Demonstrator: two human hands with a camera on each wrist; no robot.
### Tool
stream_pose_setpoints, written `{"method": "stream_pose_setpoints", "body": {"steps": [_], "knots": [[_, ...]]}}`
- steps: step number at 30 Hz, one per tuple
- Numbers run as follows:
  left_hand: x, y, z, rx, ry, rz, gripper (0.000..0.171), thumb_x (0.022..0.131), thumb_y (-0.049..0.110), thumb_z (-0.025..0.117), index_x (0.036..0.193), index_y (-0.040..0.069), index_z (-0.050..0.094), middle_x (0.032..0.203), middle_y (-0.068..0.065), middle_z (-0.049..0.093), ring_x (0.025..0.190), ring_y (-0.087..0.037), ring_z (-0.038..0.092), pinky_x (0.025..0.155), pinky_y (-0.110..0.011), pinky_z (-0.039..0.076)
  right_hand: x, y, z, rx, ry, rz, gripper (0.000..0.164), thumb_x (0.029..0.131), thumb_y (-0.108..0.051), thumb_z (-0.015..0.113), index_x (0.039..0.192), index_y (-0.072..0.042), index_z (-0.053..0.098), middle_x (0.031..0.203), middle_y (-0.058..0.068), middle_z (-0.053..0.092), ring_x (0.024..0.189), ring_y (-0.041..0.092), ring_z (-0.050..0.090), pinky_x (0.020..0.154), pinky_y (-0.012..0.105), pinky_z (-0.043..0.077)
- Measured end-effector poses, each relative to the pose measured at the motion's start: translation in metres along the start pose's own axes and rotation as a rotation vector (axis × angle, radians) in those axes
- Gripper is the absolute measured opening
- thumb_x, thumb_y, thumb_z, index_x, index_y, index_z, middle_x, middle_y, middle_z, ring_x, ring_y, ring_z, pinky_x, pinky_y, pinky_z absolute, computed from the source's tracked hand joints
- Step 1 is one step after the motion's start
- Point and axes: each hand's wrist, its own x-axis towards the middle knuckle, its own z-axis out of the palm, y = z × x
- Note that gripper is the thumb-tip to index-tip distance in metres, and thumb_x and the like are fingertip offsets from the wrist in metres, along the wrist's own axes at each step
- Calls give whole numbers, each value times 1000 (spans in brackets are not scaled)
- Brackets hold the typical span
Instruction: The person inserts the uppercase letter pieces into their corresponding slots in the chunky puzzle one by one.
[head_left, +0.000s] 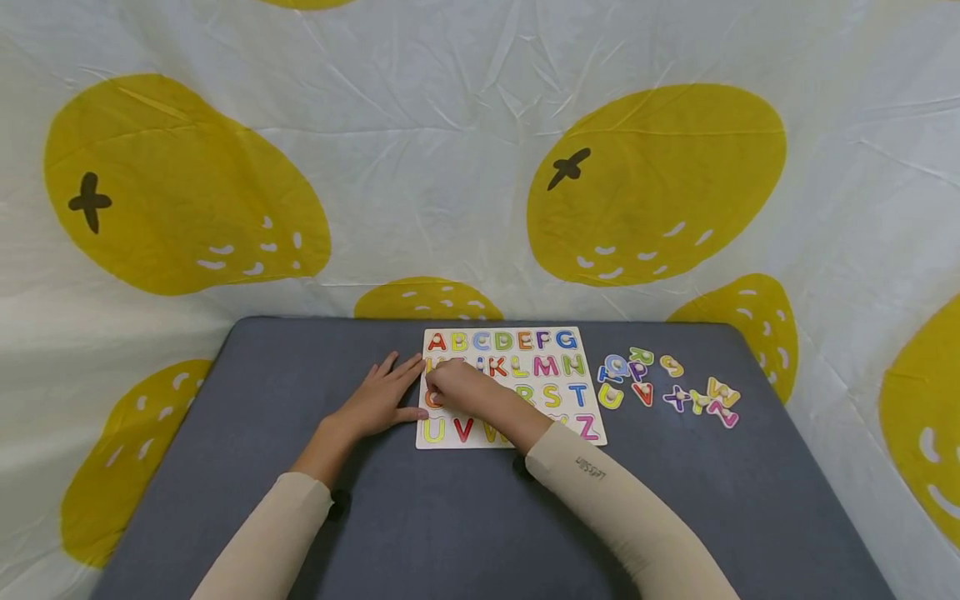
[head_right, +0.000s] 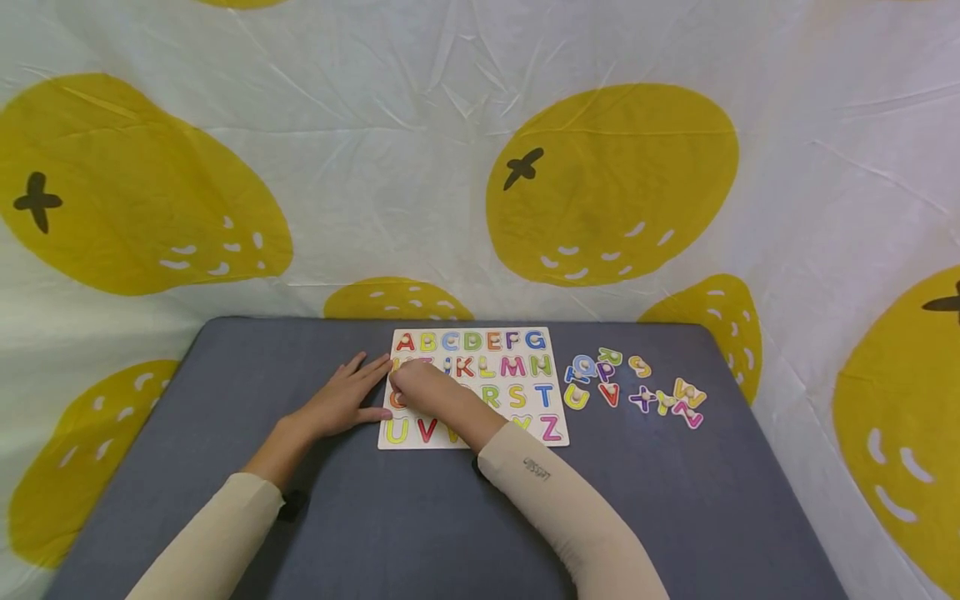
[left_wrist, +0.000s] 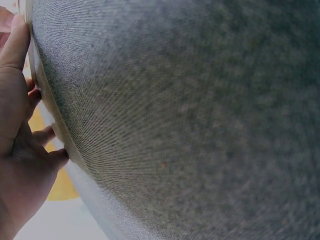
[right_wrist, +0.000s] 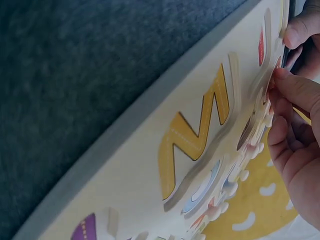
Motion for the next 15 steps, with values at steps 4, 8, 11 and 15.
{"method": "stream_pose_setpoints", "body": {"steps": [4, 8, 11, 15], "knots": [[0, 0, -1, -1, -1, -2, 95, 92, 56, 71, 165, 14, 29, 172, -7, 26, 158, -47, 14, 122, -71, 17, 1, -1, 2, 7, 17, 4, 8, 99, -16, 71, 95, -11, 75, 89, 0, 67, 77, 11, 56, 73, 23, 48], [0, 0, 0, -4, 1, 0, 94, 92, 56, 71, 165, 13, 29, 171, -7, 26, 158, -47, 14, 122, -71, 17, 1, -1, 3, 25, 12, 4, 8, 100, -16, 70, 99, -10, 74, 91, 0, 67, 78, 11, 56, 74, 24, 48], [1, -1, 0, -6, 2, 4, 95, 92, 56, 71, 165, 14, 29, 172, -7, 26, 158, -47, 14, 122, -71, 17, -1, 1, 3, 30, 6, 4, 9, 101, -18, 70, 102, -10, 74, 93, 0, 68, 80, 11, 56, 75, 24, 48], [0, -1, 1, -4, 2, 4, 94, 92, 56, 71, 165, 14, 28, 172, -7, 26, 158, -47, 14, 122, -71, 17, -8, 5, -2, 73, 10, 12, 11, 100, -19, 71, 107, -10, 73, 96, 1, 68, 82, 11, 57, 77, 25, 50]]}}
